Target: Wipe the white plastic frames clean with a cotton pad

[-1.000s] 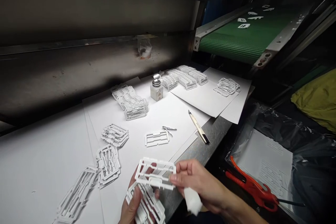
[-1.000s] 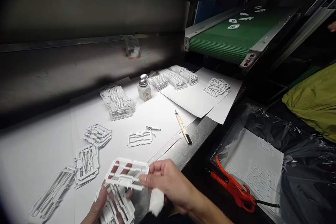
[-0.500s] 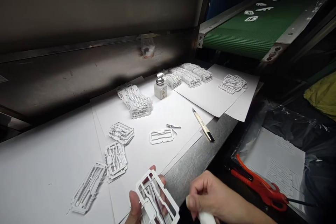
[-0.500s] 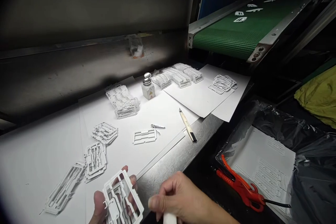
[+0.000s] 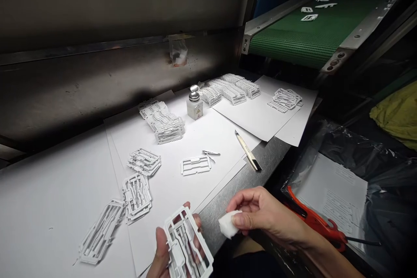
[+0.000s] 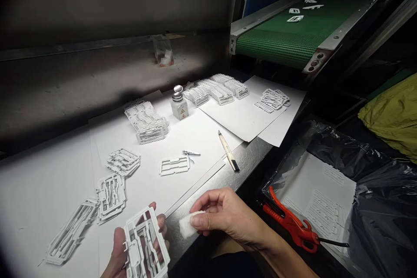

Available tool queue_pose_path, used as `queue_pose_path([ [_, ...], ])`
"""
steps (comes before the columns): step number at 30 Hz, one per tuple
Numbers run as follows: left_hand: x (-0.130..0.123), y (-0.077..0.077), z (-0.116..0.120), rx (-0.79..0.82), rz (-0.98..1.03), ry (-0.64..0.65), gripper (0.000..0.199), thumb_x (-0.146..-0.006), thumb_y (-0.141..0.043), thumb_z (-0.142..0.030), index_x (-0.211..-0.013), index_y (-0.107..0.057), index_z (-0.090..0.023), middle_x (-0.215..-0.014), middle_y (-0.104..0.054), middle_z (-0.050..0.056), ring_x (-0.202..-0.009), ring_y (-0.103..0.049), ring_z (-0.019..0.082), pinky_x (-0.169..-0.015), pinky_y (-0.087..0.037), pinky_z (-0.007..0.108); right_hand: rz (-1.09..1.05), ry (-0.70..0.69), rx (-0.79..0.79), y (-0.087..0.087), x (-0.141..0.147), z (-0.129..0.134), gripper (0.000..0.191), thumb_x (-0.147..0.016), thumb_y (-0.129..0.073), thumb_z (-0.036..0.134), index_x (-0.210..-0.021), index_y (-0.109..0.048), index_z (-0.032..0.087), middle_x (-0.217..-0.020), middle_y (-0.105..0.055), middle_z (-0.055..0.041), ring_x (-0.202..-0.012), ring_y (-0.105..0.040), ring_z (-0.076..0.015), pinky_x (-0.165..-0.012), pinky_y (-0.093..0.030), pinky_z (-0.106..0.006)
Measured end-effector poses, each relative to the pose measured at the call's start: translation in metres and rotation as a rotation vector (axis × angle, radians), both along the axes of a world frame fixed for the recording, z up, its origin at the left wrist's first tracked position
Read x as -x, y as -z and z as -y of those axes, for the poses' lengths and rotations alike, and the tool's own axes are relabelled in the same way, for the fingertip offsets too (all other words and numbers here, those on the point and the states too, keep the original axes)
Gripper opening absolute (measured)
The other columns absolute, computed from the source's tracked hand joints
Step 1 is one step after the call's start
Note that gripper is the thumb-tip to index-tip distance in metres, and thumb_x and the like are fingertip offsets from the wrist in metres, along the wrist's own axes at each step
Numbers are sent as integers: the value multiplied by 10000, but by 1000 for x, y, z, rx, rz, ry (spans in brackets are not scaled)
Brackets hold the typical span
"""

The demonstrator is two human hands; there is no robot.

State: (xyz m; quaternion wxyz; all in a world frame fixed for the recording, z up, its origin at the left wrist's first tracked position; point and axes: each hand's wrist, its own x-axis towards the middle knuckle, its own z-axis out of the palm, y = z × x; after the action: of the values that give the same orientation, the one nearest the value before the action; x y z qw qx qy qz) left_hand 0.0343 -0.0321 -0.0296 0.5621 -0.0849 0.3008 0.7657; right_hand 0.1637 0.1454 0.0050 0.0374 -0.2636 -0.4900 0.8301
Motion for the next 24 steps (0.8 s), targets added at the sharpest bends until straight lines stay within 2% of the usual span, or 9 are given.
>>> queue_pose_path([
  [6, 4, 3, -1, -27, -15, 23, 395, -788, -575, -378, -1160, -582, -248, -1009, -689, 94, -796, -668, 203, -709, -539, 322, 6, 59, -103, -5, 7, 11, 251, -689, -754, 272, -861, -656, 117, -716, -623, -20, -647, -562, -104, -602, -455, -201],
  [9, 3, 6, 0, -74, 25, 43, 386, -820, -524, -380, -1178, -566, -240, -1030, -674, 106, -834, -662, 206, -729, -533, 323, 10, 65, -225, -5, 9, 23, 239, -709, -733, 288, -871, -677, 120, -760, -612, -28, -679, -550, -113, -622, -452, -211],
  [13, 2, 10, 0, -244, 106, 63, 411, -886, -386, -387, -1245, -486, -213, -1107, -641, 109, -898, -645, 184, -788, -512, 305, 19, 112, -377, -4, 13, 33, 228, -727, -710, 303, -872, -686, 129, -793, -600, -35, -679, -539, -124, -621, -454, -226],
  [16, 2, 13, -1, -356, 97, 54, 431, -910, -305, -386, -1274, -437, -198, -1150, -620, 115, -941, -629, 187, -821, -498, 321, 24, 128, -383, -5, 17, 35, 233, -737, -698, 318, -873, -681, 129, -762, -605, -33, -656, -533, -121, -614, -453, -226],
  [19, 3, 15, -2, -373, 30, 47, 415, -903, -340, -365, -1257, -470, -189, -1157, -616, 119, -939, -629, 210, -811, -499, 333, 14, 84, -368, -4, 15, 37, 235, -747, -685, 323, -870, -675, 124, -803, -613, -46, -664, -537, -126, -607, -447, -228],
  [21, 4, 15, -1, -358, -15, 37, 391, -892, -387, -340, -1230, -508, -184, -1116, -641, 115, -883, -644, 201, -750, -516, 297, 36, 21, -368, -5, 11, 38, 222, -742, -687, 312, -854, -680, 120, -802, -613, -46, -644, -523, -117, -583, -431, -219],
  [24, 6, 12, 2, -338, -27, 46, 360, -866, -456, -341, -1193, -550, -225, -1090, -660, 82, -775, -654, 167, -624, -521, 239, 79, -48, -307, -9, 5, 37, 241, -712, -712, 313, -827, -682, 103, -674, -583, -22, -568, -476, -88, -529, -391, -198],
])
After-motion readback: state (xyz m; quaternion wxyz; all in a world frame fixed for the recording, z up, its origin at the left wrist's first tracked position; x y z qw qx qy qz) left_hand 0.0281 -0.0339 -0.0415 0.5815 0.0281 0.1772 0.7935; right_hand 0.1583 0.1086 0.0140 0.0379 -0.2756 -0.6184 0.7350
